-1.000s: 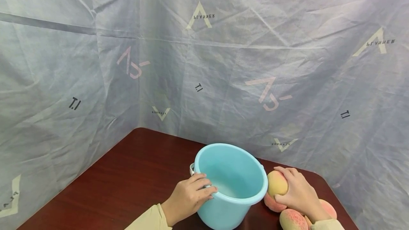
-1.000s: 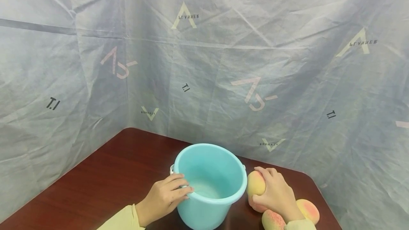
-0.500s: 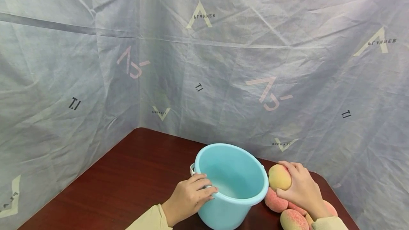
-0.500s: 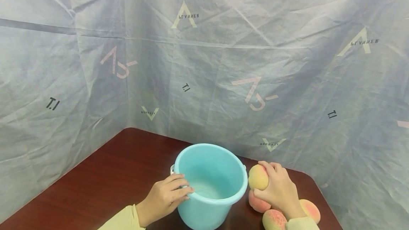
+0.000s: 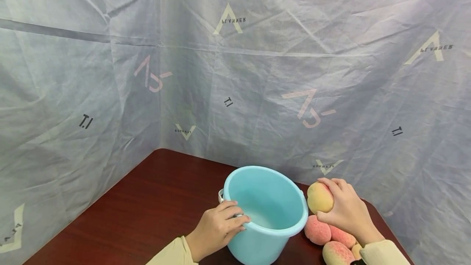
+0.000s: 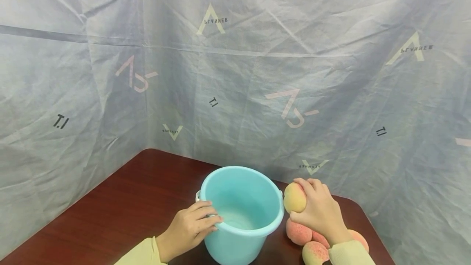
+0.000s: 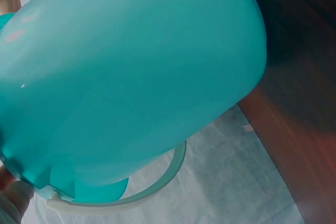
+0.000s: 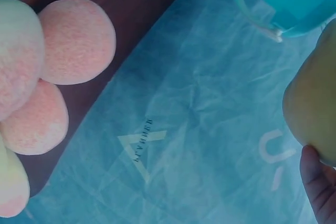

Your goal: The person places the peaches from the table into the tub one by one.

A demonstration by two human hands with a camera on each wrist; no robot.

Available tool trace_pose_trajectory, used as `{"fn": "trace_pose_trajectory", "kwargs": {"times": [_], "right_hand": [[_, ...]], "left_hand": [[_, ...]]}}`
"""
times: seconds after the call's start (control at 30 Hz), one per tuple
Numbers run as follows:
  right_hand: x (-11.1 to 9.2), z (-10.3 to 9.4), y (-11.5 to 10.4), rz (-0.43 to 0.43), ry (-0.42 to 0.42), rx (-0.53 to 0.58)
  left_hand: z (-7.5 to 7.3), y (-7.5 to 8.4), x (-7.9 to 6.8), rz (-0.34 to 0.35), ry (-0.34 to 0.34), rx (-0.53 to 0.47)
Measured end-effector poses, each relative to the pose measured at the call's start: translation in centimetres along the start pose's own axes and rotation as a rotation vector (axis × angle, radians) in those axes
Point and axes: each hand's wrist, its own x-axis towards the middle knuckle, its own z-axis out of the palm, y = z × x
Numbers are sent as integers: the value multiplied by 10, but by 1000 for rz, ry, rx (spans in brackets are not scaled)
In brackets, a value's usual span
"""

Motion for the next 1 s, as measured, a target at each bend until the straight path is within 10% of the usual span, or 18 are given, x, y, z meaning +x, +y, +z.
{"fn": "trace_pose_trajectory", "kwargs": {"times": [1.0], "right_hand": [[31,6,-40,-56,-129,34]], "left_hand": [[-2,1,0,7,-15,23]]}}
